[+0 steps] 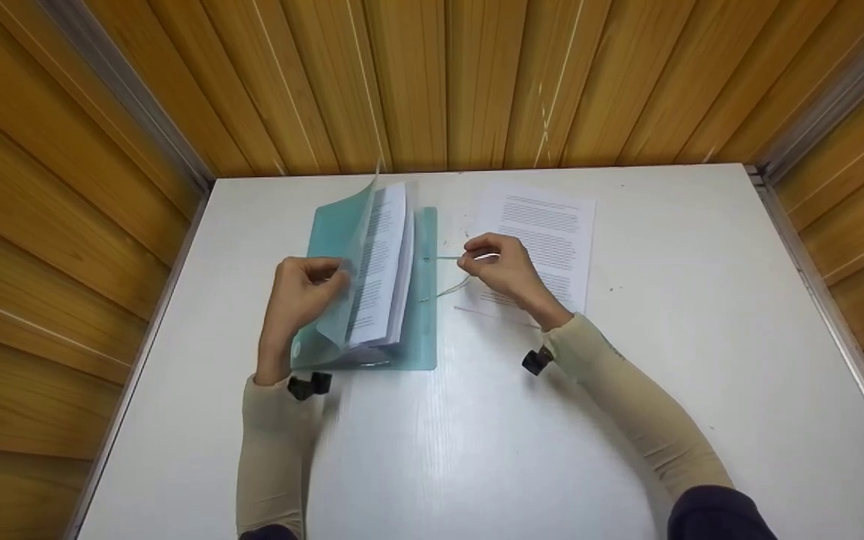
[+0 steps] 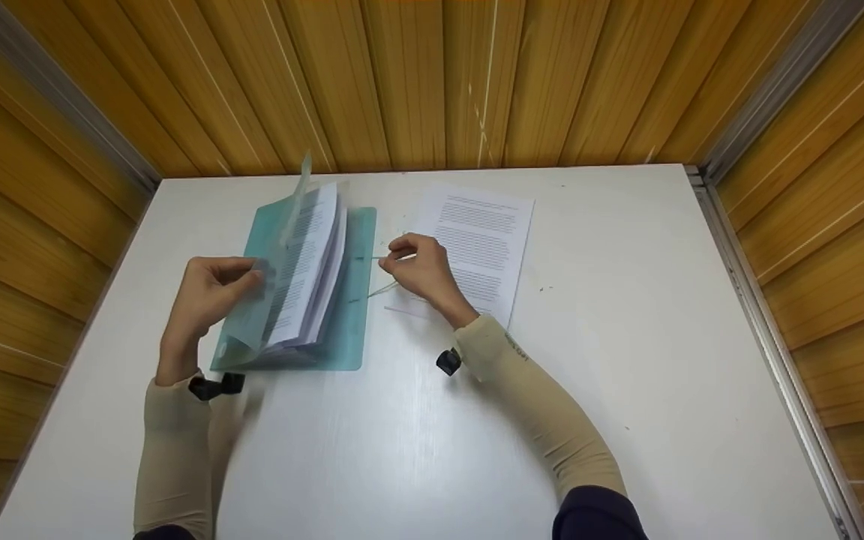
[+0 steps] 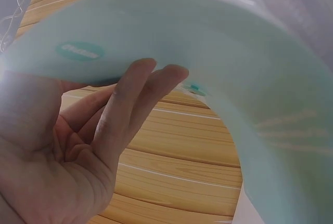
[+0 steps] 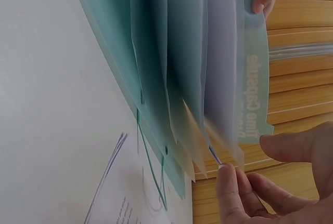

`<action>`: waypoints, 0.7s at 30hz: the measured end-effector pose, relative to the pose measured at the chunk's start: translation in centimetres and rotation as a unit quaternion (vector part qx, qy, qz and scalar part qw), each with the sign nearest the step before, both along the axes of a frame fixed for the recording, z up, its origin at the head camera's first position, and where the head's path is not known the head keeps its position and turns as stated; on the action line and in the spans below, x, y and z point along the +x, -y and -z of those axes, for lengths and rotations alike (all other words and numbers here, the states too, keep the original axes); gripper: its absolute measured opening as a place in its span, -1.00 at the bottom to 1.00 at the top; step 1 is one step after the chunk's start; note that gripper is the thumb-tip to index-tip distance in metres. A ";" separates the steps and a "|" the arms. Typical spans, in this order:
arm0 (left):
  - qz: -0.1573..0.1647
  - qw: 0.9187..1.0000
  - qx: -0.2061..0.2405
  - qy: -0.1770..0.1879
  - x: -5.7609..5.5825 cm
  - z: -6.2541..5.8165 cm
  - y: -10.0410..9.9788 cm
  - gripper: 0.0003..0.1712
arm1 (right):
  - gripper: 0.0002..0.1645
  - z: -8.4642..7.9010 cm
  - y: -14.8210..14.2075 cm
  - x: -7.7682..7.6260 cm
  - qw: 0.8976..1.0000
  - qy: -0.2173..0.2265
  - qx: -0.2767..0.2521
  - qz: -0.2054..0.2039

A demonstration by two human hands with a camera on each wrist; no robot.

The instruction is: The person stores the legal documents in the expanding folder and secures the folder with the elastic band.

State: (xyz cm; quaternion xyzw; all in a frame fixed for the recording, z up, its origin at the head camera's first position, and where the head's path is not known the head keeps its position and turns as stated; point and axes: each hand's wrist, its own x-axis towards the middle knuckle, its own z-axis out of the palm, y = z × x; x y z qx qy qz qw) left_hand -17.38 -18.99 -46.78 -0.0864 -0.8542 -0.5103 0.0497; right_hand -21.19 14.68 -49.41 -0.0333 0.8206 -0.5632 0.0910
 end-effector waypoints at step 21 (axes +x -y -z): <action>0.004 1.000 0.010 0.003 -0.2 0.3 -0.1 -0.71 | -0.54 -0.8 -5.5 0.0 0.998 -0.001 0.049 0.030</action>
